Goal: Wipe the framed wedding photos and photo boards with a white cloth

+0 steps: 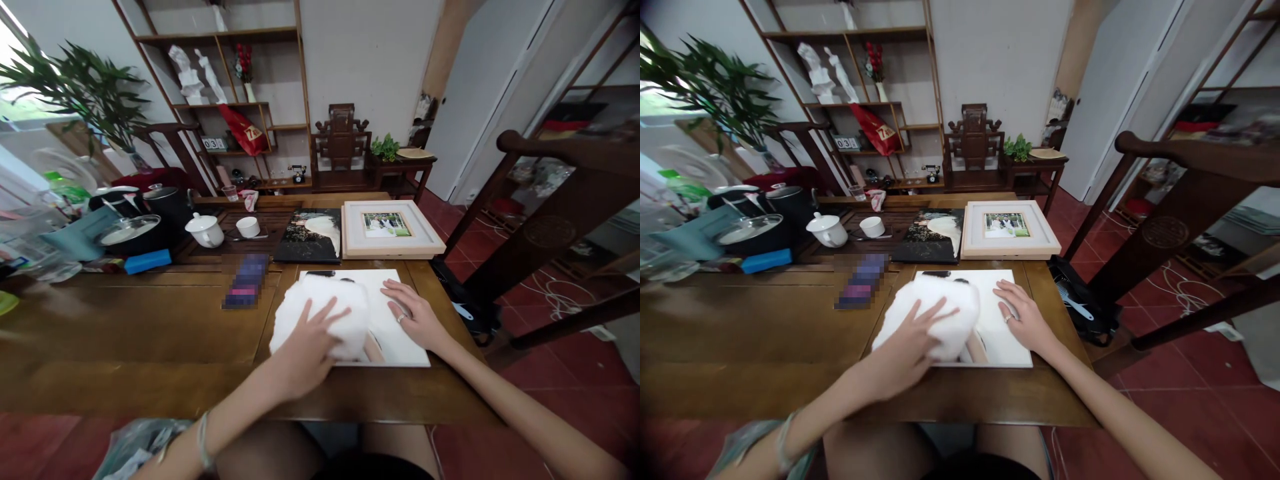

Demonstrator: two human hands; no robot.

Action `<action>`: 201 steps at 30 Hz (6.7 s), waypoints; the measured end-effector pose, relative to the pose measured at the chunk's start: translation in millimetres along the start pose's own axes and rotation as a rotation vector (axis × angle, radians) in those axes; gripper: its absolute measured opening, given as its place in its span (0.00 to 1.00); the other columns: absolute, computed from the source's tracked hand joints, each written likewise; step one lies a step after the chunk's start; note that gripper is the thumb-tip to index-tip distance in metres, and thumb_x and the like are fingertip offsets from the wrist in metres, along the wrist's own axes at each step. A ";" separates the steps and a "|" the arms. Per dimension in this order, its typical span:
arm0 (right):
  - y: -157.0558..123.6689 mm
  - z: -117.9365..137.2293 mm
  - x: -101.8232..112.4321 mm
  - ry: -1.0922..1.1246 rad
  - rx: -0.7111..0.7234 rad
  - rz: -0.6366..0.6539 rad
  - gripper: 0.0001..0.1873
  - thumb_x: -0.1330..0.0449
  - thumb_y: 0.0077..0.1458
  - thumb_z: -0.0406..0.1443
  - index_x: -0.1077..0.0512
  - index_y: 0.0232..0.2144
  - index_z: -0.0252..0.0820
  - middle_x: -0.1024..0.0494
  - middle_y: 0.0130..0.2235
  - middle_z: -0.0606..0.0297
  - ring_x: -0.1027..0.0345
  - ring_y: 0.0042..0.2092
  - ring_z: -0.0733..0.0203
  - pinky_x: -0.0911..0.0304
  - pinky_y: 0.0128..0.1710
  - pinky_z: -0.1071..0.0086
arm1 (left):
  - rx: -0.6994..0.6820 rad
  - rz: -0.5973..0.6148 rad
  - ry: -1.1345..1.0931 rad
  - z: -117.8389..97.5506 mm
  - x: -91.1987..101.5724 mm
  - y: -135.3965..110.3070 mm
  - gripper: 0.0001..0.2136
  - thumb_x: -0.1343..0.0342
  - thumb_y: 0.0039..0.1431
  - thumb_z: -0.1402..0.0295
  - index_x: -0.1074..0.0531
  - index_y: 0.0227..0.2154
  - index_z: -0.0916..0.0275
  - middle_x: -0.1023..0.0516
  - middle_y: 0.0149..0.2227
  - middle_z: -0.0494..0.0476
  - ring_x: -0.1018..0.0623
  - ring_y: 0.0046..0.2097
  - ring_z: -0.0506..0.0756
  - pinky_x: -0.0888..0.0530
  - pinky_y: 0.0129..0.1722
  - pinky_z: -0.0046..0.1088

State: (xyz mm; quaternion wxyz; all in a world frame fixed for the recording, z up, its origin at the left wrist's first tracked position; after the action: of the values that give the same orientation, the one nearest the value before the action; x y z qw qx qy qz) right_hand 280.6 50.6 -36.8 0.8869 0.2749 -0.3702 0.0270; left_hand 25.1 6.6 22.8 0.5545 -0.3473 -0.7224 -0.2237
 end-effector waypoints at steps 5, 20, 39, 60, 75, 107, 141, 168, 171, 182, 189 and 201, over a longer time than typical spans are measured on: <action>0.1 0.0 0.3 0.011 -0.010 -0.008 0.15 0.47 0.59 0.36 0.27 0.47 0.46 0.27 0.53 0.57 0.37 0.58 0.52 0.40 0.58 0.50 | -0.061 0.024 -0.021 -43.8 -17.7 -42.8 0.13 0.46 0.52 0.73 0.23 0.39 0.54 0.60 0.69 0.43 0.59 0.68 0.65 0.64 0.64 0.57; -0.6 0.7 0.9 0.016 -0.005 -0.004 0.15 0.47 0.59 0.35 0.28 0.48 0.47 0.28 0.54 0.57 0.37 0.58 0.52 0.40 0.58 0.51 | 0.104 -0.063 0.114 52.9 25.7 47.1 0.13 0.52 0.63 0.63 0.26 0.44 0.58 0.42 0.64 0.57 0.51 0.67 0.64 0.50 0.61 0.58; -0.5 -0.7 -1.4 0.002 -0.005 -0.006 0.16 0.47 0.59 0.35 0.28 0.49 0.47 0.28 0.55 0.57 0.37 0.58 0.52 0.40 0.58 0.50 | 0.087 -0.186 0.165 33.9 4.6 7.8 0.13 0.46 0.60 0.63 0.24 0.43 0.62 0.50 0.67 0.64 0.48 0.67 0.65 0.45 0.63 0.46; -0.2 1.4 -1.5 -0.026 -0.011 -0.014 0.16 0.43 0.57 0.39 0.28 0.48 0.48 0.28 0.55 0.57 0.36 0.57 0.50 0.39 0.57 0.49 | 0.072 -0.106 0.167 -11.5 -15.6 -14.2 0.11 0.45 0.58 0.65 0.24 0.43 0.59 0.49 0.67 0.62 0.53 0.67 0.72 0.48 0.62 0.56; 0.4 -0.3 -0.3 -0.037 -0.004 0.004 0.16 0.43 0.58 0.39 0.28 0.48 0.47 0.28 0.54 0.56 0.36 0.58 0.49 0.40 0.57 0.49 | 0.067 -0.118 0.164 61.1 16.5 36.7 0.15 0.52 0.64 0.62 0.27 0.47 0.62 0.44 0.65 0.63 0.50 0.67 0.65 0.46 0.62 0.49; -0.8 -1.8 -1.3 -0.048 -0.025 0.025 0.17 0.43 0.58 0.39 0.29 0.49 0.46 0.30 0.56 0.55 0.37 0.59 0.49 0.41 0.58 0.49 | 0.084 -0.134 0.121 50.7 11.1 54.3 0.17 0.52 0.65 0.62 0.30 0.53 0.59 0.46 0.66 0.62 0.51 0.67 0.65 0.49 0.62 0.53; 0.6 2.8 -0.5 -0.038 -0.024 0.004 0.17 0.43 0.57 0.38 0.28 0.49 0.47 0.29 0.55 0.57 0.37 0.58 0.50 0.40 0.58 0.50 | 0.081 -0.069 0.211 20.6 4.0 57.8 0.15 0.50 0.62 0.63 0.26 0.48 0.60 0.46 0.66 0.62 0.50 0.66 0.70 0.48 0.61 0.57; 0.3 1.0 0.3 -0.019 0.030 0.032 0.17 0.47 0.57 0.34 0.29 0.49 0.46 0.29 0.54 0.55 0.39 0.59 0.49 0.41 0.58 0.50 | 0.021 -0.092 0.312 -9.1 -4.3 81.0 0.15 0.49 0.61 0.63 0.25 0.47 0.63 0.44 0.65 0.65 0.44 0.64 0.74 0.43 0.57 0.58; -0.2 -0.3 0.2 0.001 0.035 0.027 0.19 0.48 0.56 0.31 0.29 0.49 0.46 0.30 0.55 0.55 0.39 0.59 0.50 0.41 0.58 0.49 | 0.003 -0.124 0.380 -38.4 -18.6 56.0 0.16 0.49 0.61 0.62 0.24 0.45 0.65 0.43 0.64 0.70 0.42 0.62 0.77 0.41 0.55 0.59; 0.6 3.2 1.3 0.019 -0.005 0.035 0.17 0.46 0.59 0.36 0.29 0.50 0.49 0.30 0.56 0.57 0.39 0.59 0.51 0.41 0.58 0.49 | -0.056 -0.082 0.284 -95.0 -37.9 26.0 0.16 0.48 0.59 0.61 0.22 0.43 0.63 0.37 0.60 0.72 0.32 0.56 0.76 0.34 0.48 0.54; -1.7 -2.7 1.2 0.038 0.027 0.050 0.25 0.47 0.51 0.29 0.30 0.52 0.47 0.31 0.57 0.56 0.41 0.61 0.49 0.44 0.59 0.48 | 0.331 -0.131 0.447 -54.1 -18.4 79.9 0.17 0.49 0.59 0.71 0.26 0.47 0.75 0.38 0.59 0.81 0.33 0.57 0.78 0.34 0.50 0.56; 0.5 1.8 1.7 0.033 -0.030 0.043 0.16 0.45 0.59 0.38 0.29 0.50 0.49 0.30 0.55 0.57 0.39 0.59 0.50 0.41 0.58 0.50 | -0.110 -0.135 0.351 -118.6 -74.4 36.1 0.21 0.55 0.63 0.64 0.27 0.49 0.76 0.27 0.51 0.78 0.24 0.48 0.73 0.25 0.37 0.46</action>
State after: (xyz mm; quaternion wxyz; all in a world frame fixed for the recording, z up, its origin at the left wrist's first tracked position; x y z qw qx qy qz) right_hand 280.5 49.8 -34.5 0.8961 0.2530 -0.3618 0.0447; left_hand 139.5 -72.5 -16.9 0.6360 -0.2834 -0.6229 -0.3566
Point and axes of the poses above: each hand's wrist, its own y-axis towards the middle knuckle, its own x-axis out of the back of the hand, z = x × y, the point moved 2 cm from there along y, towards the middle knuckle
